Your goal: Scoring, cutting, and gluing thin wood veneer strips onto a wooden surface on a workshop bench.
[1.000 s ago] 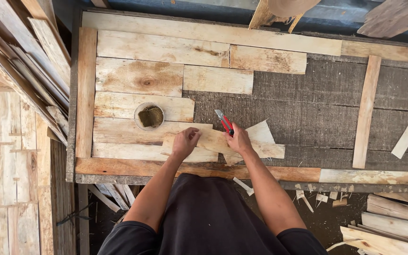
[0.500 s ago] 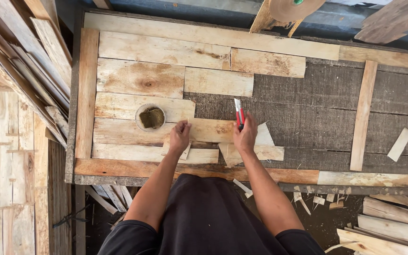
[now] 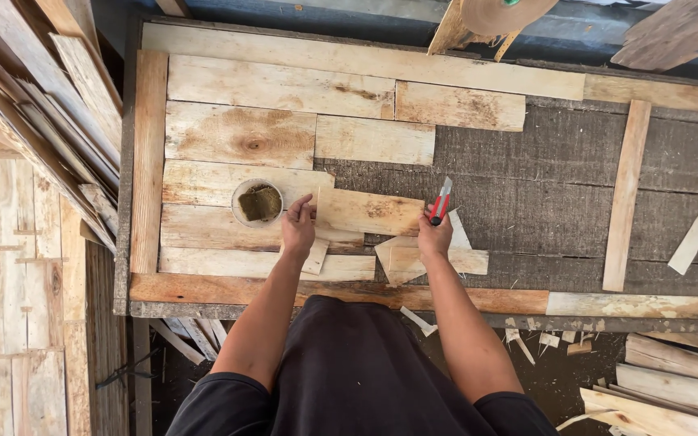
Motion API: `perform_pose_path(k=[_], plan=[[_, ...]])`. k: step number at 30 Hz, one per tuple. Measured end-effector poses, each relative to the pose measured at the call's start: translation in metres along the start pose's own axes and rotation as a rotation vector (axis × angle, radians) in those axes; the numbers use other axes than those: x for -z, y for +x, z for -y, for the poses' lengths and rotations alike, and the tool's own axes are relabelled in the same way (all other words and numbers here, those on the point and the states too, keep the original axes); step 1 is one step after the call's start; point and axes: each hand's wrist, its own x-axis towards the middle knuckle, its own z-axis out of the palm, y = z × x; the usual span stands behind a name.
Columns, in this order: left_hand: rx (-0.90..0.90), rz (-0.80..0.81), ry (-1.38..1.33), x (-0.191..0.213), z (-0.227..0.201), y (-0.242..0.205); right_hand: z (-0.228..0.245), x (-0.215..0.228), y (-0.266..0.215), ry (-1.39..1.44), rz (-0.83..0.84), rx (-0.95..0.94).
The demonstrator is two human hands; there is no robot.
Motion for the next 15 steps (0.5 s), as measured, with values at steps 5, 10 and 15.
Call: perform_pose_path(k=[5, 10, 15], plan=[[0.026, 0.004, 0.045, -0.002, -0.018, -0.006, -0.003, -0.001, 0.005, 0.186, 0.034, -0.087], [0.001, 0.032, 0.042, -0.004, 0.0, 0.004, 0.019, -0.004, 0.001, 0.411, 0.086, -0.266], [0.081, 0.061, 0.097, -0.012, -0.023, 0.003, 0.026, 0.004, 0.004, 0.276, 0.197, -0.2]])
